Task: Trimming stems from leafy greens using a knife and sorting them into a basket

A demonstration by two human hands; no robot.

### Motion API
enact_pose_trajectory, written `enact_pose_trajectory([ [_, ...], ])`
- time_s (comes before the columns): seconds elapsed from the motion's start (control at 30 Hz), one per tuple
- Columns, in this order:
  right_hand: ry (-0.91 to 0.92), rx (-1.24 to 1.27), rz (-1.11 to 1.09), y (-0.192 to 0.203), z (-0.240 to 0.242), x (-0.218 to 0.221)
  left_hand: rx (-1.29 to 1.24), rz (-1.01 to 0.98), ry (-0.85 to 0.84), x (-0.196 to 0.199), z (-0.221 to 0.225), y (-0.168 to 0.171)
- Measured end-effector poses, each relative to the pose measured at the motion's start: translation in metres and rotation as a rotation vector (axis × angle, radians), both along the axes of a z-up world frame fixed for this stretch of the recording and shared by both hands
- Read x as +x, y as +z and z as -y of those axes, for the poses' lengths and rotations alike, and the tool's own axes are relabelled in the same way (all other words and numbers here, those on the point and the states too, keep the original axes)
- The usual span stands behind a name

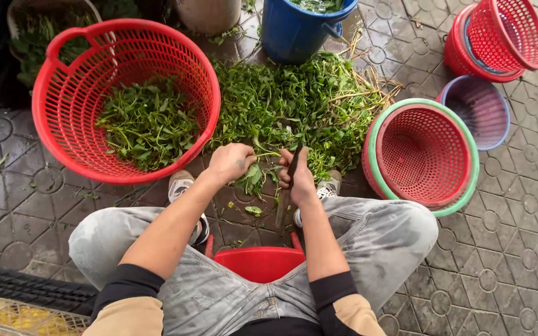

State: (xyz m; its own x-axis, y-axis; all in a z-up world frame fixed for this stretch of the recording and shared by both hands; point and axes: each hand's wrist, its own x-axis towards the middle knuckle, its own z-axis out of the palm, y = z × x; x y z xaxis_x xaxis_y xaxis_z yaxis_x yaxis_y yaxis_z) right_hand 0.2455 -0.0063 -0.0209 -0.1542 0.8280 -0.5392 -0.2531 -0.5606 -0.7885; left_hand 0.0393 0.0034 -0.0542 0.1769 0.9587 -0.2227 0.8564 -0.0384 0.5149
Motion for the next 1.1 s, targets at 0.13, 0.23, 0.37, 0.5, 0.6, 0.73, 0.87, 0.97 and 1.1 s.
enact_pose_trajectory([
  [0.13, 0.029, -0.028, -0.103, -0.022, 0.007, -0.002, -0.017, 0.043, -0.003, -0.004, 0.002, -0.003],
  [0.23, 0.06, 0.009, -0.118, -0.04, 0.01, -0.012, 0.04, -0.026, -0.052, 0.002, 0.007, -0.021],
  [0.37, -0.314, -0.106, -0.152, -0.059, 0.01, -0.009, 0.198, -0.23, -0.175, -0.003, 0.03, -0.052],
  [0.5, -0.665, -0.385, -0.343, -0.18, -0.005, 0.047, 0.548, -0.706, -0.075, -0.042, 0.036, 0.032],
  [0.6, -0.552, -0.322, -0.148, -0.207, -0.019, 0.056, 0.468, -0.568, 0.158, -0.112, 0.042, 0.111],
  [0.73, -0.497, -0.33, 0.08, -0.194, -0.082, 0.029, 0.356, -0.444, 0.227, -0.107, 0.058, 0.164],
  [0.87, 0.005, -0.195, 0.663, -0.189, -0.158, 0.002, 0.046, -0.399, -0.095, -0.092, 0.078, 0.147],
  [0.97, 0.273, 0.147, 1.058, -0.279, -0.197, 0.002, 0.199, -0.291, 0.007, -0.065, 0.104, 0.118],
  [1.1, 0.671, 0.224, 1.414, -0.283, -0.228, -0.019, 0.551, -0.218, 0.166, -0.045, 0.069, 0.071],
])
